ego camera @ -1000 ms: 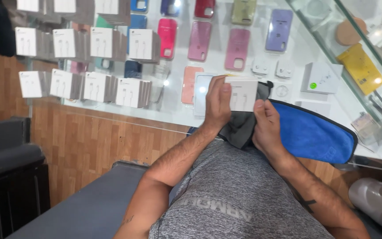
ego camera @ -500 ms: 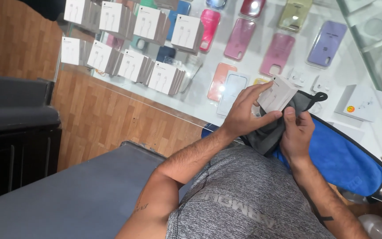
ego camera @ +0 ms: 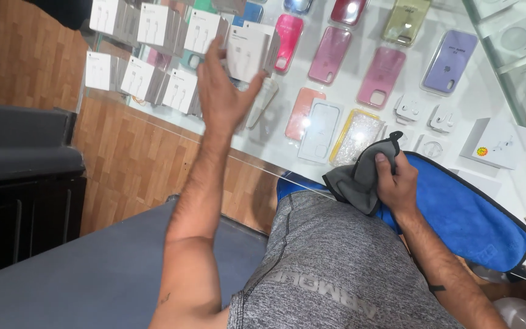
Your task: The person wipes small white product boxes using a cloth while standing at a glass display counter.
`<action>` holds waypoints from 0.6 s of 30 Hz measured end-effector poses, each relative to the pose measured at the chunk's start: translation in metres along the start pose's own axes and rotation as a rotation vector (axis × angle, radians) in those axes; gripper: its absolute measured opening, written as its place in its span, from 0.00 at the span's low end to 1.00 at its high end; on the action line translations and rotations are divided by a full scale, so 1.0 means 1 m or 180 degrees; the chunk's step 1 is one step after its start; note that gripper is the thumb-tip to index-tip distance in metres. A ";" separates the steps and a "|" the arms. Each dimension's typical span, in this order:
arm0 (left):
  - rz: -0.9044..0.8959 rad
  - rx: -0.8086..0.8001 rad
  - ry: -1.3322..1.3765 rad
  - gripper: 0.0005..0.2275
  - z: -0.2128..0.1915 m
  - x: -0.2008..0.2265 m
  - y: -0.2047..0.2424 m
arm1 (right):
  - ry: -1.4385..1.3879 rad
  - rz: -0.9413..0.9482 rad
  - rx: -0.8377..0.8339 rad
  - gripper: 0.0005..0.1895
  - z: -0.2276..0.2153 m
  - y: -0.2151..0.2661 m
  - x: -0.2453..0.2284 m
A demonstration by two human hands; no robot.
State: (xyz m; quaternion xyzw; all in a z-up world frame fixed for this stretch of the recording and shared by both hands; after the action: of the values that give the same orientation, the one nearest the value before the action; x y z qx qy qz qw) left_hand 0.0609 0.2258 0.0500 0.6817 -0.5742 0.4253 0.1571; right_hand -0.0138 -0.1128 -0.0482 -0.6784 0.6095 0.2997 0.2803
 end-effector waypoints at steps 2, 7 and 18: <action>-0.0254 -0.0152 -0.0404 0.36 -0.009 -0.001 -0.016 | -0.0036 0.0007 -0.0077 0.11 -0.001 0.001 -0.001; -0.0186 -0.0257 -0.0620 0.35 0.002 -0.014 -0.034 | -0.0003 0.0057 -0.0045 0.11 -0.002 0.001 -0.003; 0.0187 -0.0337 -0.1368 0.44 0.023 -0.041 -0.037 | -0.0121 0.0021 0.0021 0.10 -0.001 0.001 -0.003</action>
State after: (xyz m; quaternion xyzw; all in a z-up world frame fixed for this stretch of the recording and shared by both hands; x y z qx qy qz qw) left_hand 0.1052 0.2477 0.0154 0.7304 -0.6357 0.2439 0.0542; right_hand -0.0146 -0.1120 -0.0454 -0.6696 0.6073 0.3114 0.2930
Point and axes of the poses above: each hand's wrist, its own y-axis away from the middle knuckle, its own z-axis out of the palm, x = y × z, the point moved 1 cm from there along -y, towards the middle knuckle, and after that the axes turned 14 degrees about y, right-handed, at the moved point
